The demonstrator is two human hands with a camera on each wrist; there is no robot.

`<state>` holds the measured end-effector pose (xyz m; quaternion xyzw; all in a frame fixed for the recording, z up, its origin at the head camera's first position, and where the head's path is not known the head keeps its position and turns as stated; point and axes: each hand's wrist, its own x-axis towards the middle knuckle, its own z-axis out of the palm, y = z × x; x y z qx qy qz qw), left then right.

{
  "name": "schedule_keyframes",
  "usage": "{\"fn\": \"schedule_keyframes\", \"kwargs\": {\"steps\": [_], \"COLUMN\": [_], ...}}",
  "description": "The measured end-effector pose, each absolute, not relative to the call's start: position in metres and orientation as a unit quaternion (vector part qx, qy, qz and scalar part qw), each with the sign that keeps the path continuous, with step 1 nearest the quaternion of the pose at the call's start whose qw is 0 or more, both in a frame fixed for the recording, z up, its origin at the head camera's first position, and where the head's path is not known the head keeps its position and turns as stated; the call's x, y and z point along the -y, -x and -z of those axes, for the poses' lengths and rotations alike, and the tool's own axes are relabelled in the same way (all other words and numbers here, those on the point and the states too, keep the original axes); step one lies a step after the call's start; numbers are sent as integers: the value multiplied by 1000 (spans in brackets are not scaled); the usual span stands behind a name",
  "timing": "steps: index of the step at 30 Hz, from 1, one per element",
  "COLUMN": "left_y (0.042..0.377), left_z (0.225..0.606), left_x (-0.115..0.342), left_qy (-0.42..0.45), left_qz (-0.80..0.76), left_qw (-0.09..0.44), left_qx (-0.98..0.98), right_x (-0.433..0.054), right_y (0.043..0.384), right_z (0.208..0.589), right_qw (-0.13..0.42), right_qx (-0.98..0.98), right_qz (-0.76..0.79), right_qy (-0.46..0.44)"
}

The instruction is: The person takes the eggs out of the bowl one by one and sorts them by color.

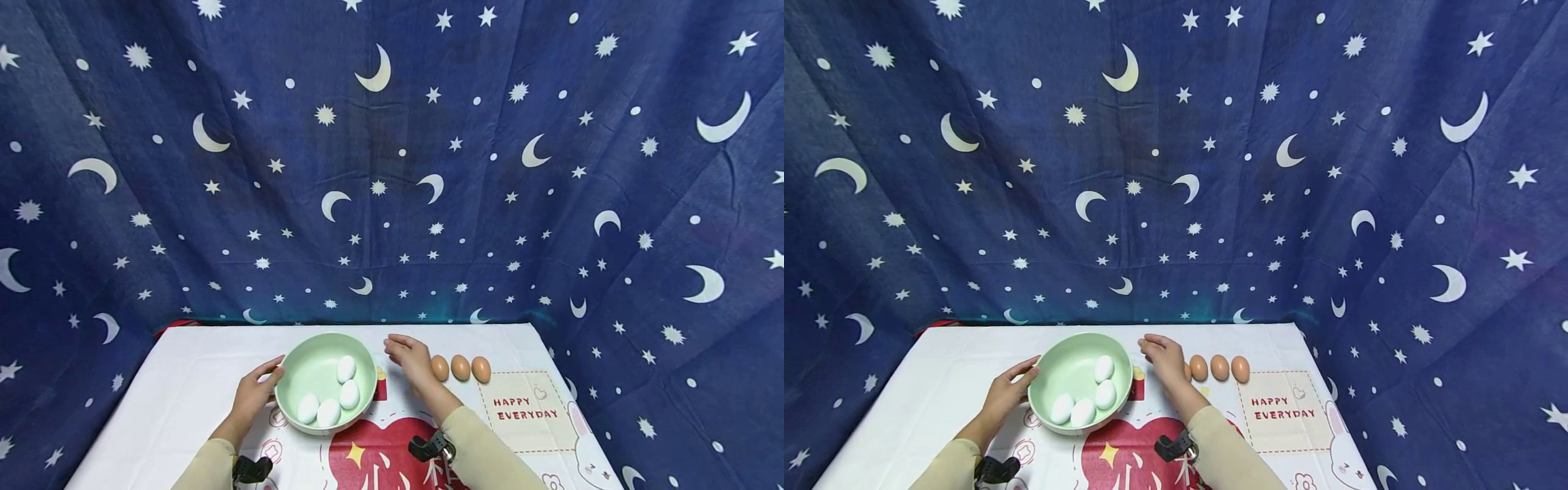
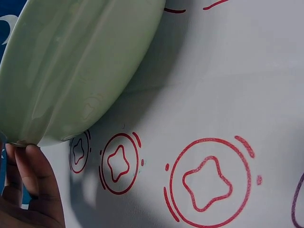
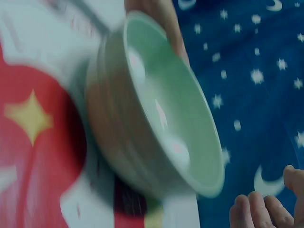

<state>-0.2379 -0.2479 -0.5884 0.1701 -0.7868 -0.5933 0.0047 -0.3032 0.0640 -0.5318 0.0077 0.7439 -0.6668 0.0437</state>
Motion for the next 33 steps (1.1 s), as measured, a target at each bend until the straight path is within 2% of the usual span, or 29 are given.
{"fn": "schedule_keyframes", "kwargs": {"steps": [7, 11, 17, 25, 33], "left_y": [237, 237, 237, 237, 239], "left_z": [588, 590, 589, 592, 591], "left_x": [248, 248, 249, 252, 251], "left_qy": [-173, -173, -169, -167, -169], "left_qz": [595, 593, 593, 591, 596], "left_qw": [5, 3, 3, 1, -1], "left_qx": [785, 786, 788, 789, 785], "right_x": [-18, -4, 17, 45, 53], "right_y": [286, 282, 278, 280, 284], "right_z": [533, 539, 548, 562, 577], "right_qw": [71, 66, 22, -52, -66], "right_qx": [-764, -776, -782, -859, -884], "right_qz": [641, 627, 623, 507, 459], "right_qy": [3, 0, -20, -47, -59]}}
